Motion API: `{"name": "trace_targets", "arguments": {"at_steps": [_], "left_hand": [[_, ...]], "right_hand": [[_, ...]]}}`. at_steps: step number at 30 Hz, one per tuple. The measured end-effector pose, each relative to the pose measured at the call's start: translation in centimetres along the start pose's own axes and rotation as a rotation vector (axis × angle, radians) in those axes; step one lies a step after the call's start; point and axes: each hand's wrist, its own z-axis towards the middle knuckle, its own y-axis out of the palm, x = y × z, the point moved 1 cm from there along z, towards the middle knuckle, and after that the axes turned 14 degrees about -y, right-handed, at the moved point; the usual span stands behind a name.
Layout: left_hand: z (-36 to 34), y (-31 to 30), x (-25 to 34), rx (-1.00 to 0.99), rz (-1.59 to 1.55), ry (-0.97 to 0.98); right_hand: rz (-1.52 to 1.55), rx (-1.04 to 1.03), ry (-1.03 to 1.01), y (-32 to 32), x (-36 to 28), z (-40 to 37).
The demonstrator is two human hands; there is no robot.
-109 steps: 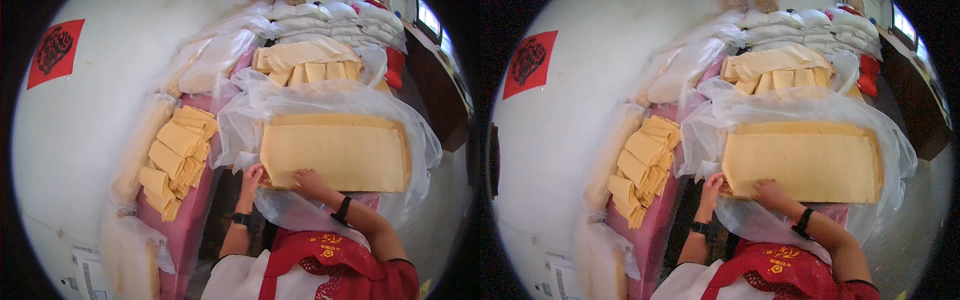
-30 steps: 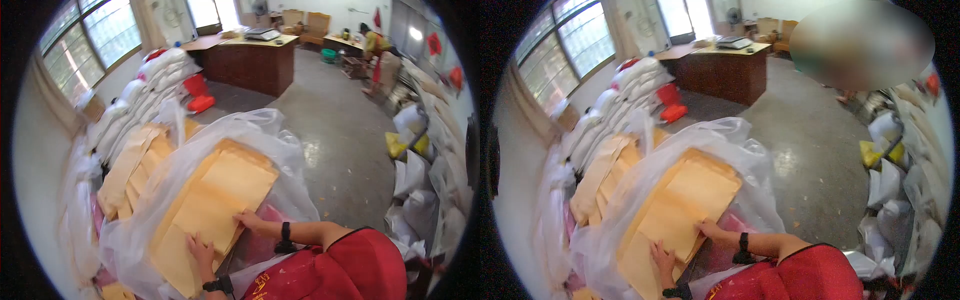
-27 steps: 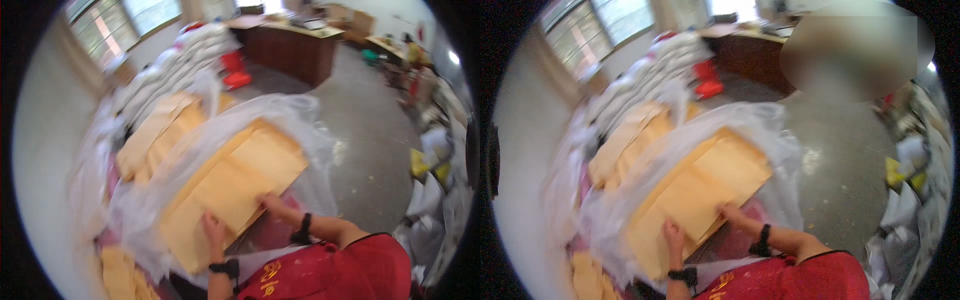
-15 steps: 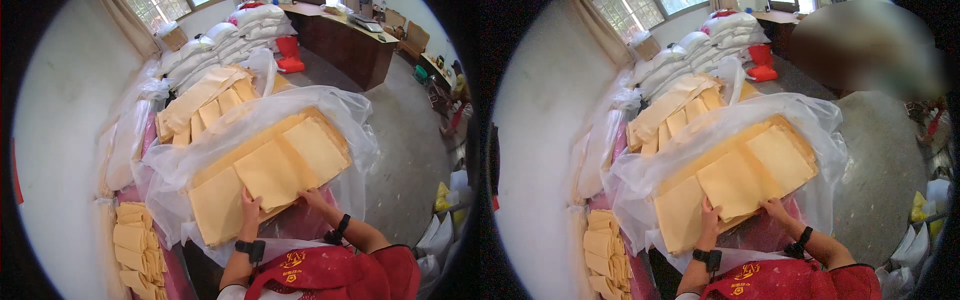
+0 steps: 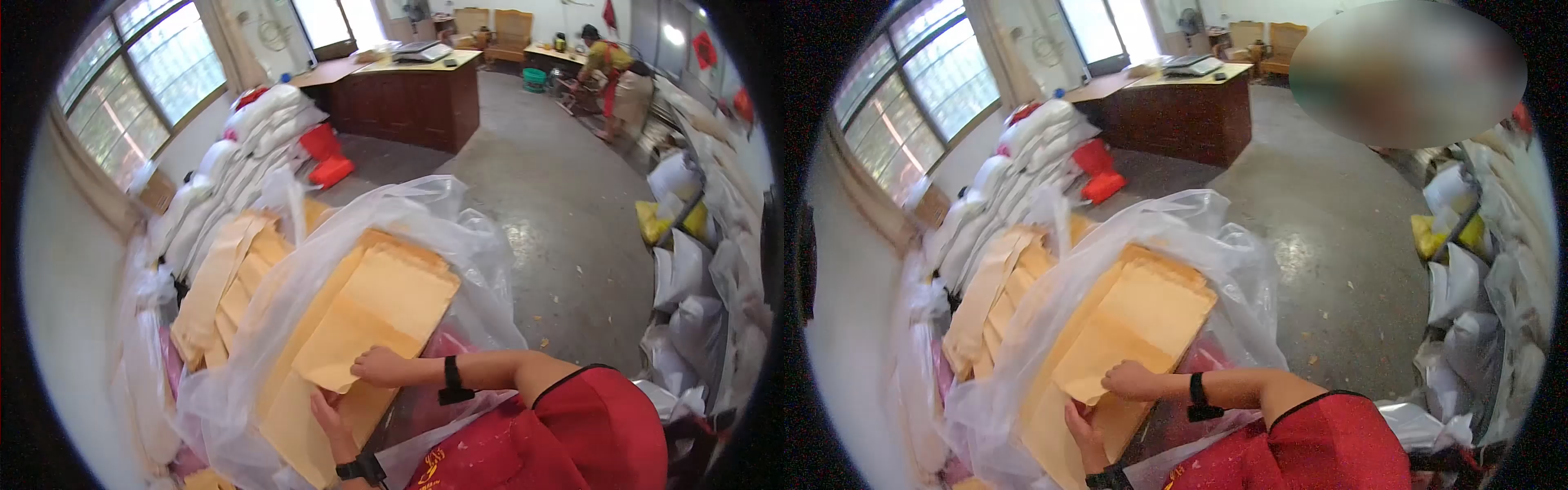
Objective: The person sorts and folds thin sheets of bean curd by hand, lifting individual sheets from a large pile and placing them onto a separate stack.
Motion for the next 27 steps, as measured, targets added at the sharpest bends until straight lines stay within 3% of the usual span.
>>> {"name": "trace_targets", "arguments": {"at_steps": [2,3,5,6,7,8,9,11,12,13,14,15,17,19,21,23,24,26,27], "left_hand": [[1.5,-4.9,-0.7,0.332,1.319,0.727],[1.5,-5.1,-1.3,0.322,1.318,0.728],[2.1,-5.6,-1.9,0.725,1.963,0.442],[2.5,-5.7,-1.8,0.728,1.953,0.448],[2.5,-6.1,-1.7,0.688,1.946,0.418],[2.2,-6.7,-1.6,0.653,1.939,0.384],[2.2,-6.6,-1.6,0.663,1.931,0.379],[2.9,-5.6,-1.5,0.712,2.002,0.295],[3.4,-5.5,-1.3,0.709,1.999,0.299],[4.2,-5.7,-0.9,0.533,1.517,0.352],[4.6,-5.7,-0.6,0.359,1.036,0.38],[3.2,-3.7,-0.2,0.358,1.038,0.379],[-0.9,2.0,0.7,-0.247,-0.213,0.049],[-0.6,1.4,-0.3,-0.251,-0.23,0.064],[-0.5,0.0,-2.0,0.154,0.166,0.266],[-3.0,1.4,-1.9,0.162,0.265,0.254],[-3.9,2.7,-1.7,0.176,0.356,0.243],[-3.5,4.5,-1.3,0.151,0.411,0.184],[-3.6,5.1,-0.8,0.139,0.472,0.128]], "right_hand": [[0.171,-0.012,0.106,-0.5,1.0,0.8],[0.165,0.114,0.14,-1.2,1.9,0.8],[0.163,0.368,0.202,-4.1,5.0,0.7],[0.167,0.493,0.235,-6.2,6.8,0.3],[0.675,0.772,0.386,-5.3,10.1,0.1],[0.215,0.824,0.334,-11.9,7.8,-1.3],[0.135,0.743,0.457,-14.5,7.5,-2.1],[0.09,0.723,0.387,-13.5,6.3,-2.7],[0.074,0.753,0.235,-11.5,5.5,-2.7],[0.06,0.781,0.085,-9.0,4.5,-2.7],[0.029,0.485,0.042,-7.8,2.8,-2.4],[0.001,0.188,-0.002,-6.5,1.1,-2.2],[-0.048,0.068,-0.141,-2.9,-1.3,-2.3],[-0.042,0.007,-0.141,0.1,-2.0,-2.7],[-0.037,-0.056,-0.14,1.5,-2.4,-3.2],[-0.037,0.229,-0.282,1.5,-2.8,-4.6],[-0.035,0.223,-0.28,0.5,-3.9,-5.5],[0.194,0.173,-0.662,-1.3,-7.2,-7.5],[0.217,0.167,-0.683,-0.5,-6.7,-8.2]]}}
